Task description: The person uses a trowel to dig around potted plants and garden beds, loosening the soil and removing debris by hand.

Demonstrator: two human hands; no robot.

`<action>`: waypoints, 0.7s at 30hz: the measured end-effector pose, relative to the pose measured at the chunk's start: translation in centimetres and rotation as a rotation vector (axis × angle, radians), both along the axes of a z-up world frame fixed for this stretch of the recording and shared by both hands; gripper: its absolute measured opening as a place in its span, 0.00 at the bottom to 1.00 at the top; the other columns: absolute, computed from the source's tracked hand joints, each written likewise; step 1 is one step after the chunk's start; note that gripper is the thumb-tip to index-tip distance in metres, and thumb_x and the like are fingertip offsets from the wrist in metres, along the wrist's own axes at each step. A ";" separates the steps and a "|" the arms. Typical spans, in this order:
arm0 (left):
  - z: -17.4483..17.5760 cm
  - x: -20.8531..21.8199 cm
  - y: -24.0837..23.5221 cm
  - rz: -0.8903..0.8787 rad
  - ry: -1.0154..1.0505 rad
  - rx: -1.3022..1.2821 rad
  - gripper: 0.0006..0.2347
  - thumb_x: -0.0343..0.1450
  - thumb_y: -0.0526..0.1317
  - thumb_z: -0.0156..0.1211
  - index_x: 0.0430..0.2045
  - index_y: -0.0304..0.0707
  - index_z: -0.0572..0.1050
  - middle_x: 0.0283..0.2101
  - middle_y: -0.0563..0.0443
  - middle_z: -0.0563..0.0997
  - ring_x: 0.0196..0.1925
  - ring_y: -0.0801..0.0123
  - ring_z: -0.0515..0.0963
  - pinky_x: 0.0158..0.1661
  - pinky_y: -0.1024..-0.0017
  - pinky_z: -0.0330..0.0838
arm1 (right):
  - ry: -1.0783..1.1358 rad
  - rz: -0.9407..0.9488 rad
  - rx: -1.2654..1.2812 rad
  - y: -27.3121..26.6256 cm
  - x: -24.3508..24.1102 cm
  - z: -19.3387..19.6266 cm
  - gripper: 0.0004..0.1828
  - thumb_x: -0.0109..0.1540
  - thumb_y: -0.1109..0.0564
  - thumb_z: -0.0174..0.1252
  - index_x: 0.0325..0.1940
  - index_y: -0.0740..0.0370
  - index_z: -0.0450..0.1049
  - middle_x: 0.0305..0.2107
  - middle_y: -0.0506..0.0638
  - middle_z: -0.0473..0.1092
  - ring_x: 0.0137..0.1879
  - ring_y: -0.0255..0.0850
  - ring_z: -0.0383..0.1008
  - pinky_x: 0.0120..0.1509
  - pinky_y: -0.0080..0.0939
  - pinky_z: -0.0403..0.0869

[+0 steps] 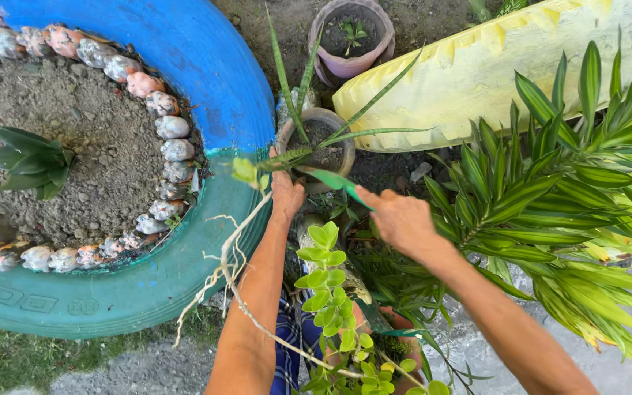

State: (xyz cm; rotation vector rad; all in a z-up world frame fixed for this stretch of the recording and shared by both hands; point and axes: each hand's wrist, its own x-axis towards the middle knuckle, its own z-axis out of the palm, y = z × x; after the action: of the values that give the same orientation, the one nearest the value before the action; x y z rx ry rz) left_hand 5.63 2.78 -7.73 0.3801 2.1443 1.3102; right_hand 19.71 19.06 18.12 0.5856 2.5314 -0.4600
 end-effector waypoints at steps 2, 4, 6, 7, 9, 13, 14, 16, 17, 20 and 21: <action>-1.2 0.1 -0.3 0.011 0.024 0.076 0.44 0.63 0.25 0.59 0.74 0.31 0.38 0.73 0.26 0.57 0.75 0.41 0.60 0.73 0.61 0.51 | -0.099 0.029 0.038 1.5 0.2 2.8 0.32 0.60 0.52 0.58 0.69 0.36 0.65 0.31 0.56 0.71 0.32 0.55 0.77 0.32 0.58 0.76; -2.2 -0.1 -0.1 -0.014 0.080 0.045 0.47 0.61 0.25 0.64 0.73 0.31 0.37 0.72 0.25 0.55 0.73 0.40 0.58 0.71 0.61 0.51 | -0.008 0.014 0.115 3.0 0.3 5.0 0.32 0.59 0.52 0.60 0.69 0.38 0.67 0.28 0.55 0.72 0.29 0.56 0.77 0.32 0.59 0.74; -2.6 0.2 0.0 0.011 -0.072 0.134 0.46 0.61 0.25 0.58 0.75 0.33 0.35 0.72 0.28 0.57 0.73 0.43 0.62 0.70 0.63 0.55 | -0.008 0.045 0.167 4.0 -0.9 4.6 0.31 0.60 0.53 0.59 0.69 0.40 0.68 0.28 0.55 0.72 0.30 0.56 0.77 0.32 0.58 0.74; -2.7 0.2 -0.1 0.038 -0.222 0.219 0.46 0.62 0.25 0.52 0.76 0.35 0.33 0.73 0.31 0.60 0.73 0.47 0.65 0.69 0.65 0.58 | -0.005 0.079 0.214 4.6 -1.5 3.9 0.30 0.61 0.55 0.58 0.69 0.42 0.68 0.28 0.56 0.72 0.30 0.55 0.77 0.32 0.56 0.74; -2.9 0.3 -0.3 0.011 -0.083 0.127 0.45 0.62 0.25 0.56 0.75 0.34 0.36 0.72 0.29 0.59 0.73 0.44 0.63 0.69 0.65 0.57 | 0.036 0.106 0.228 5.0 -3.0 1.1 0.32 0.60 0.57 0.57 0.70 0.46 0.68 0.30 0.57 0.73 0.32 0.54 0.78 0.32 0.56 0.75; -3.8 1.3 -0.7 -0.142 0.365 -0.024 0.39 0.63 0.26 0.67 0.69 0.48 0.55 0.77 0.22 0.53 0.76 0.38 0.59 0.72 0.62 0.57 | 0.122 0.284 0.283 3.5 -6.1 -4.7 0.27 0.63 0.58 0.53 0.69 0.57 0.68 0.32 0.62 0.74 0.32 0.55 0.79 0.32 0.54 0.76; -3.7 0.9 -0.4 -0.130 0.372 -0.030 0.39 0.63 0.26 0.67 0.69 0.48 0.55 0.77 0.22 0.53 0.76 0.38 0.59 0.72 0.62 0.57 | 0.132 0.296 0.281 3.8 -6.4 -4.6 0.27 0.63 0.58 0.53 0.69 0.57 0.68 0.32 0.62 0.74 0.32 0.55 0.79 0.32 0.54 0.76; -3.2 0.9 0.1 0.017 0.220 0.058 0.45 0.61 0.29 0.64 0.73 0.36 0.41 0.69 0.27 0.61 0.70 0.33 0.63 0.68 0.54 0.56 | -0.081 0.353 0.233 4.7 -6.4 -3.4 0.32 0.61 0.62 0.50 0.72 0.53 0.64 0.32 0.61 0.74 0.31 0.54 0.79 0.31 0.55 0.76; -2.7 1.3 -0.3 0.028 0.220 0.047 0.45 0.61 0.29 0.64 0.73 0.36 0.41 0.69 0.27 0.61 0.70 0.33 0.63 0.68 0.54 0.56 | -0.079 0.366 0.224 5.3 -6.0 -2.6 0.32 0.61 0.62 0.50 0.72 0.53 0.64 0.32 0.61 0.74 0.31 0.54 0.79 0.31 0.55 0.76; -0.7 1.6 0.0 0.036 0.069 -0.034 0.44 0.65 0.29 0.62 0.75 0.41 0.41 0.69 0.23 0.62 0.65 0.28 0.66 0.60 0.53 0.66 | -0.147 0.277 0.158 6.8 -5.6 -1.5 0.31 0.63 0.61 0.49 0.71 0.44 0.65 0.32 0.59 0.75 0.35 0.55 0.79 0.35 0.57 0.76; -0.3 1.5 -0.2 0.034 0.022 -0.072 0.43 0.65 0.31 0.62 0.75 0.43 0.43 0.63 0.25 0.69 0.62 0.30 0.71 0.58 0.52 0.69 | -0.124 0.282 0.209 6.1 -5.8 -2.5 0.31 0.63 0.63 0.49 0.71 0.45 0.65 0.32 0.59 0.75 0.35 0.54 0.79 0.35 0.58 0.76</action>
State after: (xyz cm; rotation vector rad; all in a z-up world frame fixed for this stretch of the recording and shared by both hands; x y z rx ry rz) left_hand 7.18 2.53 -7.98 0.3318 2.2184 1.2493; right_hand 13.87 25.21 15.64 0.3111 2.5053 -0.0569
